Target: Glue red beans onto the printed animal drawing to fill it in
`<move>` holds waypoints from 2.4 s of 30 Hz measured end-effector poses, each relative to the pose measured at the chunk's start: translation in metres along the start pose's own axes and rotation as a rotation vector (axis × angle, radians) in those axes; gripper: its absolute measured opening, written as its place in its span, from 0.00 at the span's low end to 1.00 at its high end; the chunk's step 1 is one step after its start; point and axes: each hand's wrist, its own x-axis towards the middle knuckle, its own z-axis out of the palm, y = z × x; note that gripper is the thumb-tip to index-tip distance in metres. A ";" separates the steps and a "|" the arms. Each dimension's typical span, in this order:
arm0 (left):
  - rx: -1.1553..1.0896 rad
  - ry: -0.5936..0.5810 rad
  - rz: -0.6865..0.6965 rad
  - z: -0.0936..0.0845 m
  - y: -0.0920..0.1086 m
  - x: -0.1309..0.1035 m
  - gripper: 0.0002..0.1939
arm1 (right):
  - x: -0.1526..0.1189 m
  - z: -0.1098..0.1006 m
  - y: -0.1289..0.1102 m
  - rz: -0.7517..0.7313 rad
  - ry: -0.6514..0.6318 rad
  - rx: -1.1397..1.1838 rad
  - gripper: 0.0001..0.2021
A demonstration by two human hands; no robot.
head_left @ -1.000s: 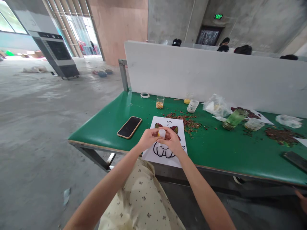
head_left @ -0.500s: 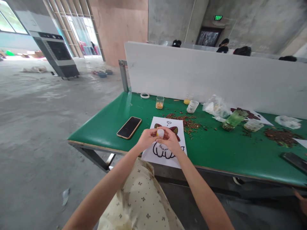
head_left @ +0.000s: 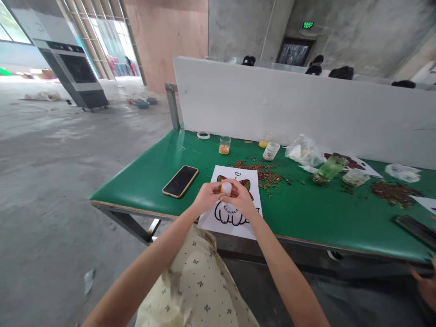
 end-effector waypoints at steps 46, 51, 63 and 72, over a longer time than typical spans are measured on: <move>-0.029 -0.010 0.021 -0.001 -0.010 0.010 0.16 | 0.007 -0.006 0.001 0.006 -0.028 -0.011 0.25; -0.001 -0.022 0.031 0.000 -0.008 0.009 0.16 | 0.005 -0.006 0.000 0.009 -0.019 -0.015 0.25; 0.056 -0.016 0.030 0.001 -0.004 0.004 0.15 | 0.001 -0.005 0.000 0.020 -0.039 0.007 0.26; 0.090 -0.027 0.050 -0.005 -0.003 -0.003 0.14 | 0.000 0.001 0.000 0.009 -0.063 -0.007 0.26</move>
